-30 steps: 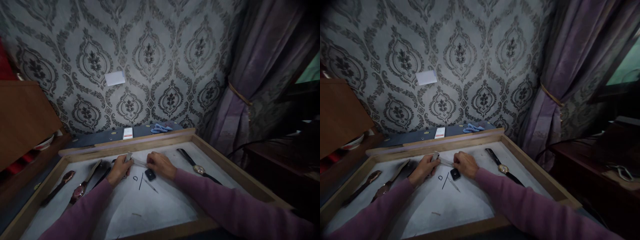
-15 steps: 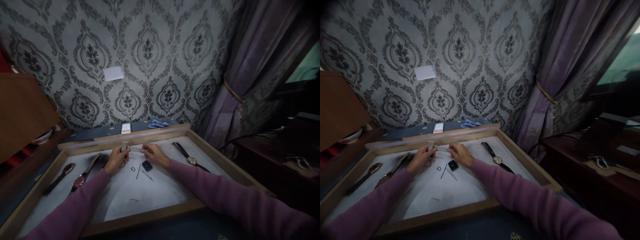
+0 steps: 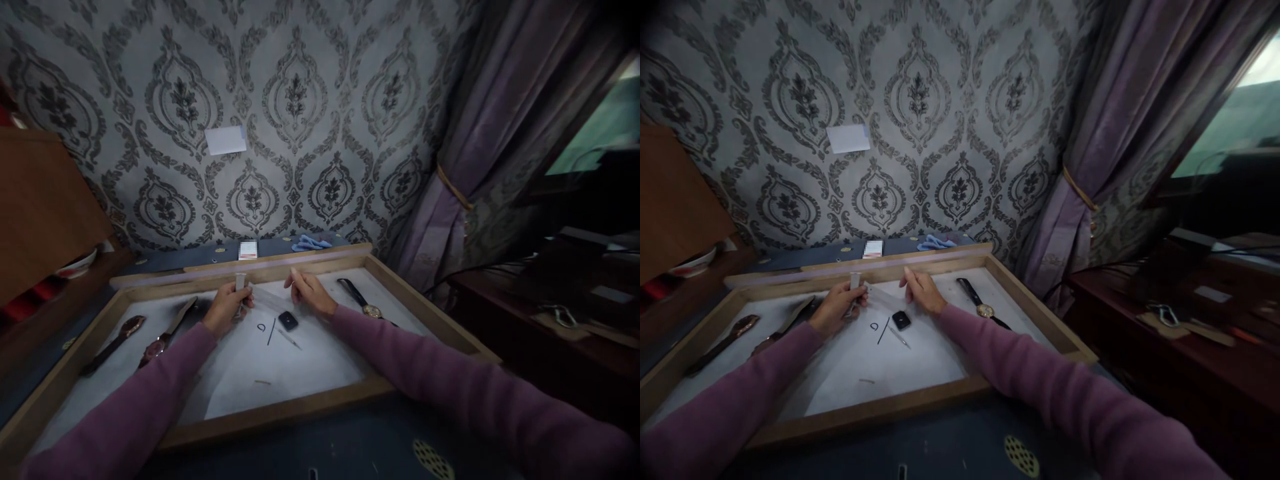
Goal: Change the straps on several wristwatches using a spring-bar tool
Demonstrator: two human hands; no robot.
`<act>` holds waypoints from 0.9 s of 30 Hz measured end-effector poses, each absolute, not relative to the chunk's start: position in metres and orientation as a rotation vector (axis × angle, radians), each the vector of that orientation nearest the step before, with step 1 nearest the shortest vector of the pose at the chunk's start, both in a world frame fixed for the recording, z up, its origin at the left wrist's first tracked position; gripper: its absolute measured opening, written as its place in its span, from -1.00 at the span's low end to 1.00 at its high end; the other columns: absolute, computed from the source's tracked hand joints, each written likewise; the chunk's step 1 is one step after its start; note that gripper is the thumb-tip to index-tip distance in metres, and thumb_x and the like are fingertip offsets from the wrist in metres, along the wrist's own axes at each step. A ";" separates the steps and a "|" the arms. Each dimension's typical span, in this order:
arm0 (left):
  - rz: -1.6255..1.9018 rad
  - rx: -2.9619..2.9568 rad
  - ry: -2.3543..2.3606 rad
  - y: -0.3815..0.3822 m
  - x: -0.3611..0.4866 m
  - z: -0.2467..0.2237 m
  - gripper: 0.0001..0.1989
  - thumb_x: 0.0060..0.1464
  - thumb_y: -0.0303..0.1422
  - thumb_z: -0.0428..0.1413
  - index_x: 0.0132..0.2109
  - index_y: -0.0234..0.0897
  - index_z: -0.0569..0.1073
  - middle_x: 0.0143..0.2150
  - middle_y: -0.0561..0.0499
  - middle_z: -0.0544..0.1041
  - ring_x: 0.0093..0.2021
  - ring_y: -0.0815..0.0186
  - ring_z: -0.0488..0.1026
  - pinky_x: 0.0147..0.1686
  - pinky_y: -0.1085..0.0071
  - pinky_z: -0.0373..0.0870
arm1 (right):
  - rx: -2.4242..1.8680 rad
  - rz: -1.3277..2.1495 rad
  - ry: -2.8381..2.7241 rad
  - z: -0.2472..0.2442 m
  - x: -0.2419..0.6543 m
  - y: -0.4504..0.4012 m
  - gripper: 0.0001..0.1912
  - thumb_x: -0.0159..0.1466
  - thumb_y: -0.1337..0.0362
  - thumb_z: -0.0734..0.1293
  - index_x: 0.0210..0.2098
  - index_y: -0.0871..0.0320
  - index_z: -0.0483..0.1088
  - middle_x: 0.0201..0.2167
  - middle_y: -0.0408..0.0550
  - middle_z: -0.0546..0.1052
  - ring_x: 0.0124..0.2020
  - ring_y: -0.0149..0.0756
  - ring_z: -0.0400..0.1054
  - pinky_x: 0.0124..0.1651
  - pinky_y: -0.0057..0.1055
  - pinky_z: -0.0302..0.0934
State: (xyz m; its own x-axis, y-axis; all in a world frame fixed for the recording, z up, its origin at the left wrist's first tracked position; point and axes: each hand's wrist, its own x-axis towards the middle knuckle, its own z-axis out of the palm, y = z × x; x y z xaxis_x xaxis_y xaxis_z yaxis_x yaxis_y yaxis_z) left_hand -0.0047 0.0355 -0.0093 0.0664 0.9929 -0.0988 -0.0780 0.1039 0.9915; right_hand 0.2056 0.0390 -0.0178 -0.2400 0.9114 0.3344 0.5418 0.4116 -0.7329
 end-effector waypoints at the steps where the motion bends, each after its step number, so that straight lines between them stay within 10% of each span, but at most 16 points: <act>1: 1.134 1.090 1.160 0.036 -0.005 -0.009 -0.81 -0.11 -0.38 0.25 -0.45 -0.34 0.38 -0.60 0.08 0.42 -0.70 0.48 0.31 -0.77 0.64 0.02 | -1.252 0.599 -1.917 -0.017 0.206 0.039 -0.35 0.44 0.04 -0.17 -0.38 0.22 0.37 -0.70 -0.17 0.34 -0.63 -0.41 0.22 -0.46 -0.50 0.14; 27: 1.069 1.258 1.331 0.036 -0.007 -0.024 -0.86 -0.21 -0.42 0.22 -0.51 -0.38 0.40 -0.62 0.04 0.47 -0.65 0.44 0.36 -0.75 0.63 0.06 | -1.540 0.118 -2.450 -0.012 0.202 0.014 -0.73 0.39 0.14 0.16 -0.14 0.13 0.41 -0.23 0.05 0.58 -0.18 -0.18 0.44 -0.24 -0.40 0.12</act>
